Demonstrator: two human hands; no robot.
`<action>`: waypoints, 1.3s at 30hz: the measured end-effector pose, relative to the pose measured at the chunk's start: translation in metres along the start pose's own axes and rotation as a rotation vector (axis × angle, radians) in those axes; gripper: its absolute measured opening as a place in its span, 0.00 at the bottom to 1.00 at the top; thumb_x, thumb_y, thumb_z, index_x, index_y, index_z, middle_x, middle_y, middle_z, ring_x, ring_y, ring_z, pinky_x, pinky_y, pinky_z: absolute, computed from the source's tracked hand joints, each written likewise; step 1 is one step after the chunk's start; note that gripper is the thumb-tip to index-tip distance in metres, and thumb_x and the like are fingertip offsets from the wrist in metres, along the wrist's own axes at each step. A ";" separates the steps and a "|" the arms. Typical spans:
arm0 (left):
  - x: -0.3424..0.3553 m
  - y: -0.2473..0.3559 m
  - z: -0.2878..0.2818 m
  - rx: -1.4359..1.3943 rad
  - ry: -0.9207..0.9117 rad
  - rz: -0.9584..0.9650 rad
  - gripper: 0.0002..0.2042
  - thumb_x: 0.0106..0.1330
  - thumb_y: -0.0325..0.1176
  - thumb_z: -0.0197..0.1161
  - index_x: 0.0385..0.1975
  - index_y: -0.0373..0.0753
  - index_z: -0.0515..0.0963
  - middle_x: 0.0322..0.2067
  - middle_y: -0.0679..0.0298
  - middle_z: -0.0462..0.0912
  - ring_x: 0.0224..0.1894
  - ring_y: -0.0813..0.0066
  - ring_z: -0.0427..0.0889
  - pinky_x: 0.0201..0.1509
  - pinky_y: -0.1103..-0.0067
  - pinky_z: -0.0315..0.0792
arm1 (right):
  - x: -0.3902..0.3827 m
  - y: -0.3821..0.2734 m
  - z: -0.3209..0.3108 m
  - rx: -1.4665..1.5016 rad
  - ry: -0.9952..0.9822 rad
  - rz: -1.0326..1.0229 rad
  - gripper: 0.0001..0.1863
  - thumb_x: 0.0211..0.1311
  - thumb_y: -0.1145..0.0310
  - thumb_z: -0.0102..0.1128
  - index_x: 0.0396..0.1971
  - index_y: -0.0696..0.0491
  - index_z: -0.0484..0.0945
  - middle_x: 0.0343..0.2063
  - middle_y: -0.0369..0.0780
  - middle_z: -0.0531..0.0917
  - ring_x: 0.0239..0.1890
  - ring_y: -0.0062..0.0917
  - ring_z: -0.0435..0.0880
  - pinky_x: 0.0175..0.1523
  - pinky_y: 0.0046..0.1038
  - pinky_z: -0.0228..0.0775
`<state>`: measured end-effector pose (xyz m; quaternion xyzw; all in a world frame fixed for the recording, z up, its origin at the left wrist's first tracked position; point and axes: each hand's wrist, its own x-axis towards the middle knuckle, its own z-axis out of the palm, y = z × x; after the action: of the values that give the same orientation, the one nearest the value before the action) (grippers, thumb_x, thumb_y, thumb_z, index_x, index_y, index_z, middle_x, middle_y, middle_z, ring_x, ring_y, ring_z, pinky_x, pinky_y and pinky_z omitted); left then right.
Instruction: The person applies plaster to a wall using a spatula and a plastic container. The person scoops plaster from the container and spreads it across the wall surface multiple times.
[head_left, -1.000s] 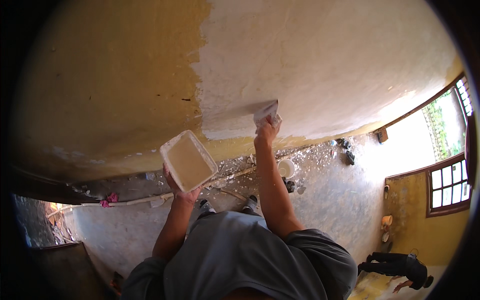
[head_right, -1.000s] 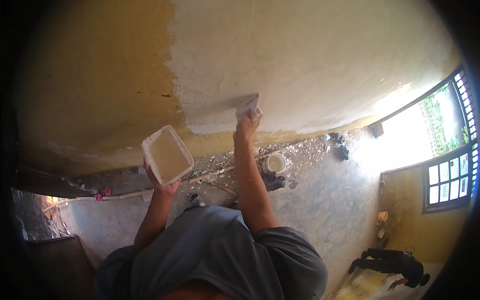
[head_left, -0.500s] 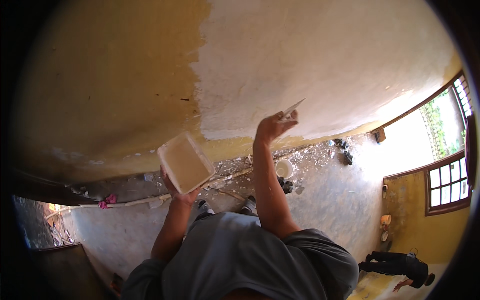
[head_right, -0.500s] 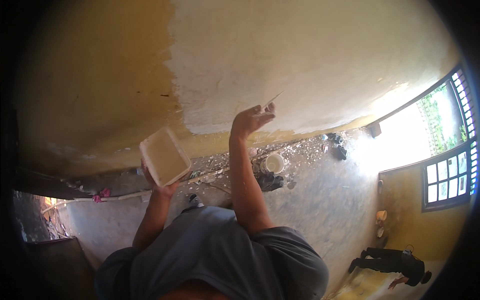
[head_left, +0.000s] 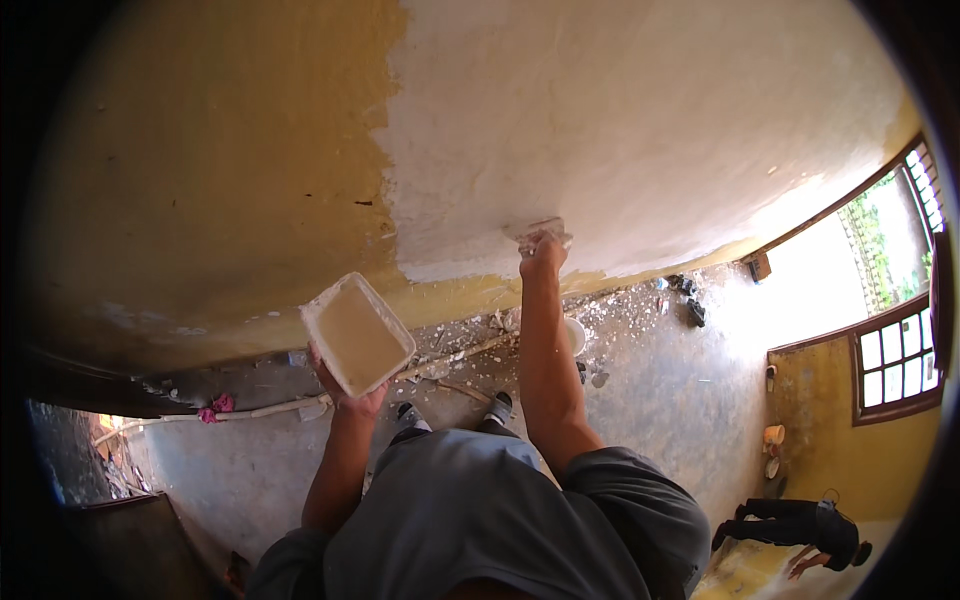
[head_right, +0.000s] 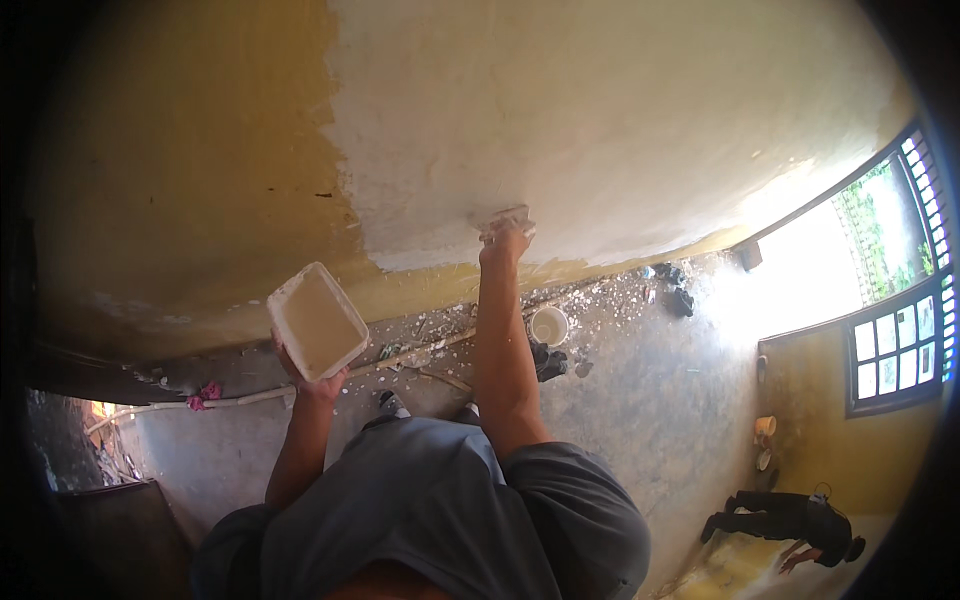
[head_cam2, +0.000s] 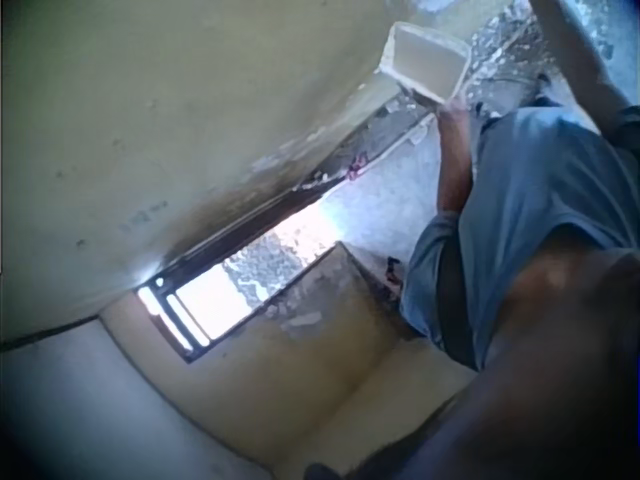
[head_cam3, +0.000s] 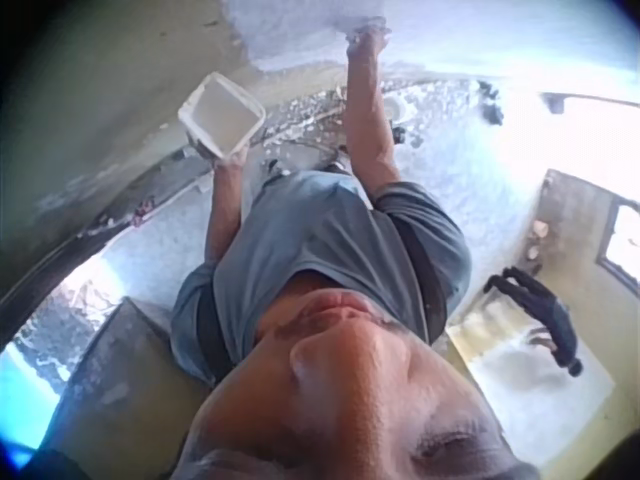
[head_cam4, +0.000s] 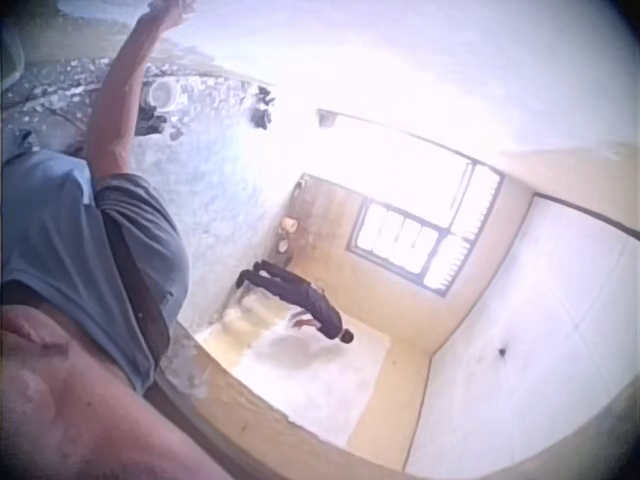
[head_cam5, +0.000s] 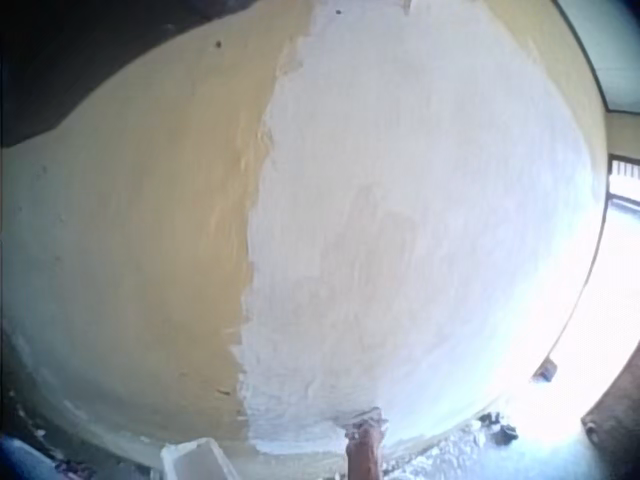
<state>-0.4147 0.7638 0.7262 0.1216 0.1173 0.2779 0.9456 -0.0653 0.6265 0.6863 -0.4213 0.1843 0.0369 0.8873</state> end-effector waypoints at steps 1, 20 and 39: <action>-0.002 0.001 0.002 0.013 0.029 0.000 0.31 0.65 0.64 0.47 0.63 0.53 0.65 0.57 0.69 0.74 0.55 0.61 0.76 0.50 0.54 0.76 | -0.017 -0.008 0.019 -0.073 0.029 -0.088 0.18 0.63 0.77 0.48 0.52 0.53 0.61 0.31 0.40 0.73 0.21 0.24 0.72 0.19 0.29 0.66; 0.003 0.009 0.005 0.053 0.047 -0.053 0.32 0.62 0.67 0.48 0.61 0.55 0.67 0.56 0.70 0.73 0.57 0.64 0.74 0.50 0.53 0.76 | -0.161 -0.255 0.200 -0.897 -0.382 -2.089 0.12 0.52 0.76 0.62 0.37 0.49 0.82 0.31 0.39 0.84 0.36 0.36 0.82 0.42 0.34 0.75; 0.015 -0.004 0.002 0.058 0.007 0.017 0.32 0.65 0.64 0.46 0.64 0.53 0.64 0.59 0.68 0.72 0.60 0.60 0.72 0.57 0.53 0.72 | -0.037 -0.021 -0.042 -1.403 -0.793 -1.570 0.26 0.46 0.72 0.68 0.50 0.48 0.78 0.51 0.36 0.79 0.55 0.35 0.76 0.59 0.40 0.66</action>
<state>-0.4001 0.7686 0.7252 0.1489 0.1278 0.2829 0.9389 -0.1073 0.5846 0.6907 -0.7851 -0.4888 -0.3049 0.2275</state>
